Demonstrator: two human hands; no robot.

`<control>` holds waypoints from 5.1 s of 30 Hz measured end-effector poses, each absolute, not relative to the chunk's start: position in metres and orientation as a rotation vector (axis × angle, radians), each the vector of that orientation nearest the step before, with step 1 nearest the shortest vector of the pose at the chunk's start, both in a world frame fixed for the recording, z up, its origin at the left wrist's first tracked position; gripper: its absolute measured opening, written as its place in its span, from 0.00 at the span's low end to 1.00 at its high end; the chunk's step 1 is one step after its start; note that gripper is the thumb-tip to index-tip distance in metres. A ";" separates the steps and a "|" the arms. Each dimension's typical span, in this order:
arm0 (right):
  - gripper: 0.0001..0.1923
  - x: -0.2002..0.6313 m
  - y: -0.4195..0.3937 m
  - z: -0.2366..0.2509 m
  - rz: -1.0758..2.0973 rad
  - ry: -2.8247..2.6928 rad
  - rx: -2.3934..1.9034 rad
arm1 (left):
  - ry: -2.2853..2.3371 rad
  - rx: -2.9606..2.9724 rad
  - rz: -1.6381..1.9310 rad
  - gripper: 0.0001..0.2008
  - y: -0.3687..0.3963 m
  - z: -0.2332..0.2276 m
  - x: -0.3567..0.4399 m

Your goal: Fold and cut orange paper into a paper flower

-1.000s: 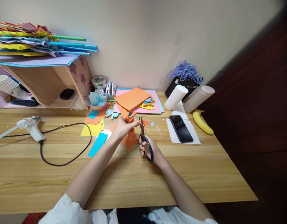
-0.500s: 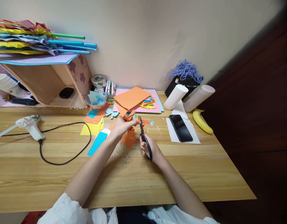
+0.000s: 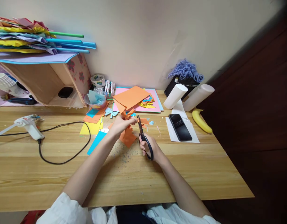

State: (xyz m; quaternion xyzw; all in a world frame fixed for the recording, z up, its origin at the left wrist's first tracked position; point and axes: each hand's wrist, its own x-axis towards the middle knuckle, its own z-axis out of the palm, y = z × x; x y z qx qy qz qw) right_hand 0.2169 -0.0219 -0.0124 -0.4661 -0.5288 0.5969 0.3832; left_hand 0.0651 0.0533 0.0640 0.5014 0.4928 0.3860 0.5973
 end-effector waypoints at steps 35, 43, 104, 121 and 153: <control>0.10 0.229 -0.007 0.015 1.476 -0.790 -0.949 | 0.588 2.552 1.001 0.06 0.050 0.062 0.067; 0.11 0.236 -0.008 0.016 1.482 -0.858 -0.959 | 0.556 2.544 1.036 0.11 0.044 0.071 0.065; 0.08 0.245 -0.011 0.020 0.690 -1.817 -0.833 | 1.008 1.989 0.448 0.18 0.055 0.074 0.036; 0.10 0.246 -0.013 0.018 0.243 -1.710 -1.025 | 0.857 1.231 0.351 0.18 0.052 0.053 0.064; 0.06 0.257 -0.012 0.029 0.489 -1.768 -0.992 | 0.965 1.331 0.310 0.13 0.059 0.041 0.061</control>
